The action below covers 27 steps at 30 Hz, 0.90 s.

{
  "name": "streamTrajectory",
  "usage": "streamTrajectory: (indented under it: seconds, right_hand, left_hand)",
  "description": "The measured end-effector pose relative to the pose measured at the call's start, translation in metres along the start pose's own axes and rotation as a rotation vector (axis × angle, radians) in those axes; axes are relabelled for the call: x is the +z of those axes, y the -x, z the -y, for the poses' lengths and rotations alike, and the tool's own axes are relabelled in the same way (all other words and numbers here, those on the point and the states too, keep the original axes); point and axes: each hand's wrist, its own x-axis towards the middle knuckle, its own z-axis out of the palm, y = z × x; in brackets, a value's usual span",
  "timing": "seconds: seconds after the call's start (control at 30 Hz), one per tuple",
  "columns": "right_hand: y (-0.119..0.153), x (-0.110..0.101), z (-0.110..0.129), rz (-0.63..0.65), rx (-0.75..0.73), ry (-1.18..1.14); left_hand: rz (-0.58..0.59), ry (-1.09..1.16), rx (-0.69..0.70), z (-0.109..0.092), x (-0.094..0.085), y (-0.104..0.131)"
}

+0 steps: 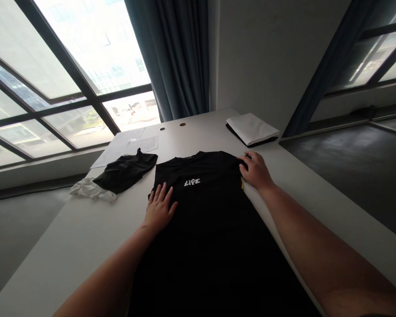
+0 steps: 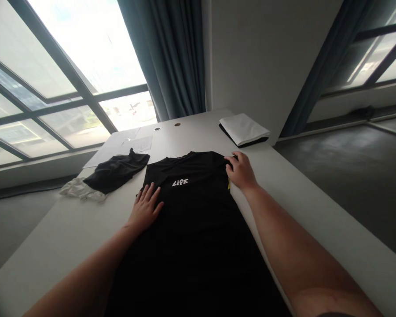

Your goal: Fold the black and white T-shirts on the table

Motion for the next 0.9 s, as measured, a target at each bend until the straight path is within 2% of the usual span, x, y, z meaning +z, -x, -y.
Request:
streamTrajectory:
  seconds: [0.07,0.13,0.2,0.27,0.37,0.73,0.83,0.9]
  right_hand:
    - [0.003,0.001,0.026,0.210,-0.183,-0.058]
    - [0.015,0.007,0.055,0.462,-0.330,-0.092]
    - [0.035,0.015,0.082,0.652,-0.391,-0.077]
    - [0.058,0.019,0.103,0.742,-0.375,-0.034]
    - [0.085,0.017,0.120,0.767,-0.341,0.018]
    - [0.145,-0.016,0.148,0.728,-0.319,0.048]
    - [0.152,-0.025,0.157,0.699,-0.340,0.019]
    - [0.146,-0.030,0.159,0.625,-0.302,0.000]
  left_hand:
    - [0.055,0.019,-0.026,-0.003,-0.001,0.043]
    - [0.091,0.038,-0.019,-0.001,-0.004,0.072]
    - [0.110,0.056,0.019,0.005,-0.010,0.088]
    - [0.131,0.069,0.046,0.012,-0.016,0.095]
    - [0.162,0.075,0.050,0.023,-0.021,0.102]
    - [0.132,0.036,0.104,0.043,-0.022,0.141]
    - [0.104,0.030,0.116,0.044,-0.023,0.154]
    - [0.076,0.036,0.114,0.045,-0.024,0.159]
